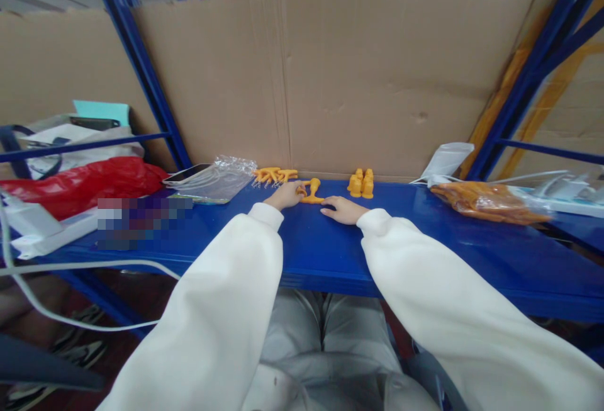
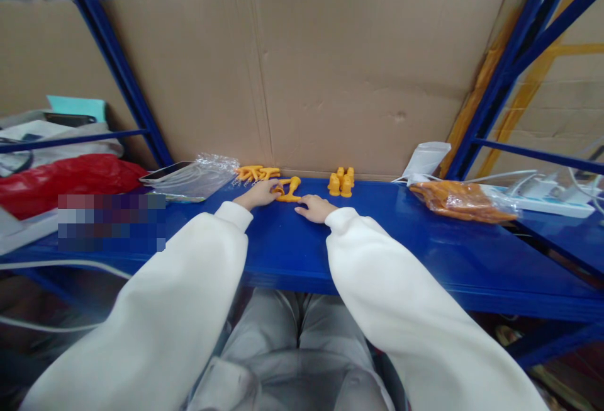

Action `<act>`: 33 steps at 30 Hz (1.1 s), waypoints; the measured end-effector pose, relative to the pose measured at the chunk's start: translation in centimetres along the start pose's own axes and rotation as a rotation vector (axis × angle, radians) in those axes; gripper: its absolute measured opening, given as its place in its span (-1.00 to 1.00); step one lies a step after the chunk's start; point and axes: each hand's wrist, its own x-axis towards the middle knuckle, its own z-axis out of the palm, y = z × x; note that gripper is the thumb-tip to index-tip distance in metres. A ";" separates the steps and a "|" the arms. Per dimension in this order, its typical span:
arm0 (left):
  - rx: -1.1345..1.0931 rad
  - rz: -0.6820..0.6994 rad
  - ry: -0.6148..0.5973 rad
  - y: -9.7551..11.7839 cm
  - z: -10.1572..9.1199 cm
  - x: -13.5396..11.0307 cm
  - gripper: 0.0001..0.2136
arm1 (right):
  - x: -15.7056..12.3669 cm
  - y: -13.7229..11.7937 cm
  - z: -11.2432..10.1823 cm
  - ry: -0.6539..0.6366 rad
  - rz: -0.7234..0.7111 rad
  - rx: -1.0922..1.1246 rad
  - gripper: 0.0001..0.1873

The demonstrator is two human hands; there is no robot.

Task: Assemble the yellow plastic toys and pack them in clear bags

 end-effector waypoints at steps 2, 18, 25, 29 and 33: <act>0.066 0.002 0.006 -0.1 -0.2 0.0 -0.84 | 0.0 0.2 0.1 -0.002 0.020 0.004 -0.59; -0.212 -0.050 -0.047 1.7 0.7 -0.7 -0.89 | 0.2 0.7 0.2 0.062 -0.106 0.057 -0.56; -0.052 0.040 0.288 1.9 0.0 -0.4 -0.87 | 0.0 0.3 -0.2 0.007 -0.080 0.030 -0.57; -0.055 0.057 0.376 2.4 -0.3 -0.5 -0.87 | -0.3 -0.6 -0.7 -0.003 -0.098 -0.008 -0.58; -0.053 0.097 0.359 2.9 -0.1 -0.8 -0.88 | -0.4 -1.0 -0.7 -0.014 -0.106 -0.006 -0.63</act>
